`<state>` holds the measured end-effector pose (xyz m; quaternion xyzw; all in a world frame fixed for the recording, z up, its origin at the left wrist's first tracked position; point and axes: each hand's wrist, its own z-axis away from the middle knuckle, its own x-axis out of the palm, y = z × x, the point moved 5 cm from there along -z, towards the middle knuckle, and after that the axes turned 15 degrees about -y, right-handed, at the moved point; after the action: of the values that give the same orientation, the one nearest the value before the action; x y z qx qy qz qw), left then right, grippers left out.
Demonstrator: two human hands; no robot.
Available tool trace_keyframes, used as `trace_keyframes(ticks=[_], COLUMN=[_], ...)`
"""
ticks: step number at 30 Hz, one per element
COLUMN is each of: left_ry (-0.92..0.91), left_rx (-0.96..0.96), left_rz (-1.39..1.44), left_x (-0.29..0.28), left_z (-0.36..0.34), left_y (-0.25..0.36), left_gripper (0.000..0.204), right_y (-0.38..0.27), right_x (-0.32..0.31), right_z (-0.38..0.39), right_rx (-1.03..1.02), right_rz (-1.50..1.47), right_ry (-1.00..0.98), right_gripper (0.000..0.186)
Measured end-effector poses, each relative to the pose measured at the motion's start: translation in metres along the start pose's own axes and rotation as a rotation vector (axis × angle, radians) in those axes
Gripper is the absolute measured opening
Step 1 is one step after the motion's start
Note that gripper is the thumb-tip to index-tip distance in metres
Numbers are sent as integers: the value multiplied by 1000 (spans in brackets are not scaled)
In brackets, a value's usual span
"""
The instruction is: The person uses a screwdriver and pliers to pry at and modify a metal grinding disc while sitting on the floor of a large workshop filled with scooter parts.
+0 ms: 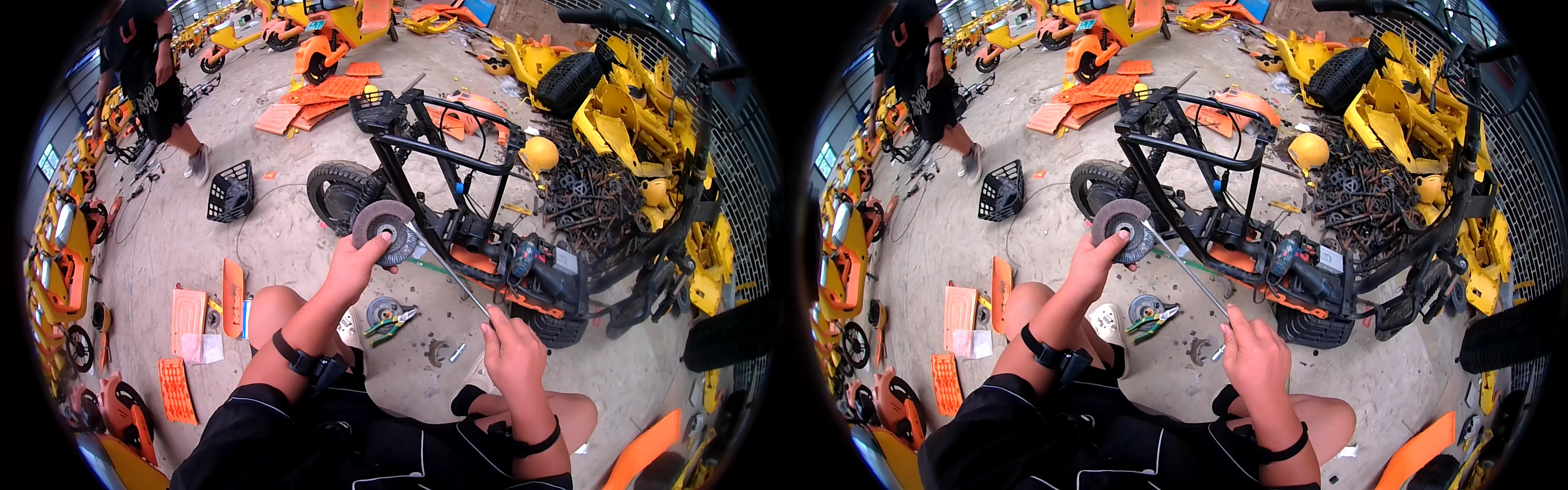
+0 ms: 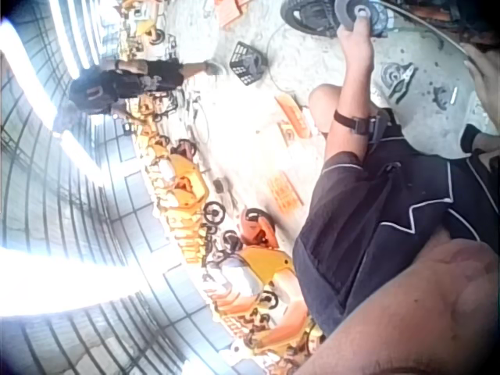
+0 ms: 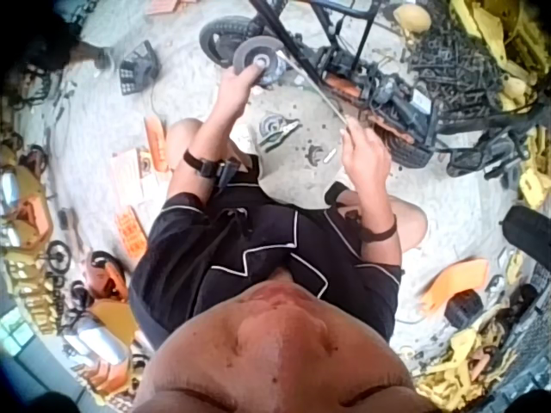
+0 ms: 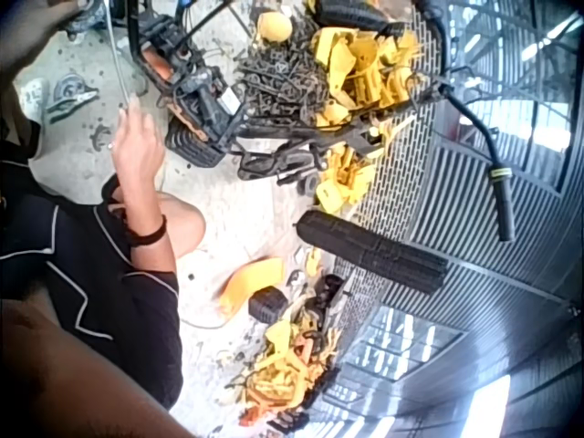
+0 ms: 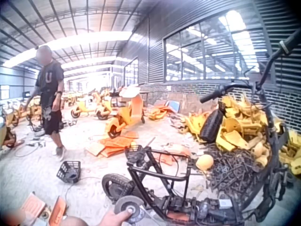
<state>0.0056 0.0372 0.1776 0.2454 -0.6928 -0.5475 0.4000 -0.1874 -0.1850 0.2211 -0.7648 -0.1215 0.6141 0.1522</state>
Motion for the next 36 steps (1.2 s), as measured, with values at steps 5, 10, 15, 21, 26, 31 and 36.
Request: trace_keyframes(ticks=[5, 10, 15, 21, 26, 31, 36], left_ry=[14, 15, 36, 20, 12, -26, -92], left_rx=[-3, 16, -3, 5, -7, -11, -53], left_rz=[12, 21, 29, 27, 24, 12, -22], left_x=[-3, 1, -4, 0, 1, 2, 1], left_z=[1, 2, 1, 1, 1, 1, 3], left_y=[2, 4, 2, 2, 1, 0, 2], left_gripper=[28, 28, 28, 27, 28, 27, 27], right_y=[10, 5, 9, 6, 6, 5, 14], right_x=[3, 5, 4, 0, 2, 1, 19], right_z=[0, -1, -1, -1, -2, -2, 1], right_rx=[71, 26, 41, 29, 12, -21, -30], right_rz=[-190, -111, -103, -124, -118, -66, -118], right_ry=[-81, -85, -55, -55, -44, -22, -52], right_gripper=[28, 28, 28, 28, 29, 29, 28])
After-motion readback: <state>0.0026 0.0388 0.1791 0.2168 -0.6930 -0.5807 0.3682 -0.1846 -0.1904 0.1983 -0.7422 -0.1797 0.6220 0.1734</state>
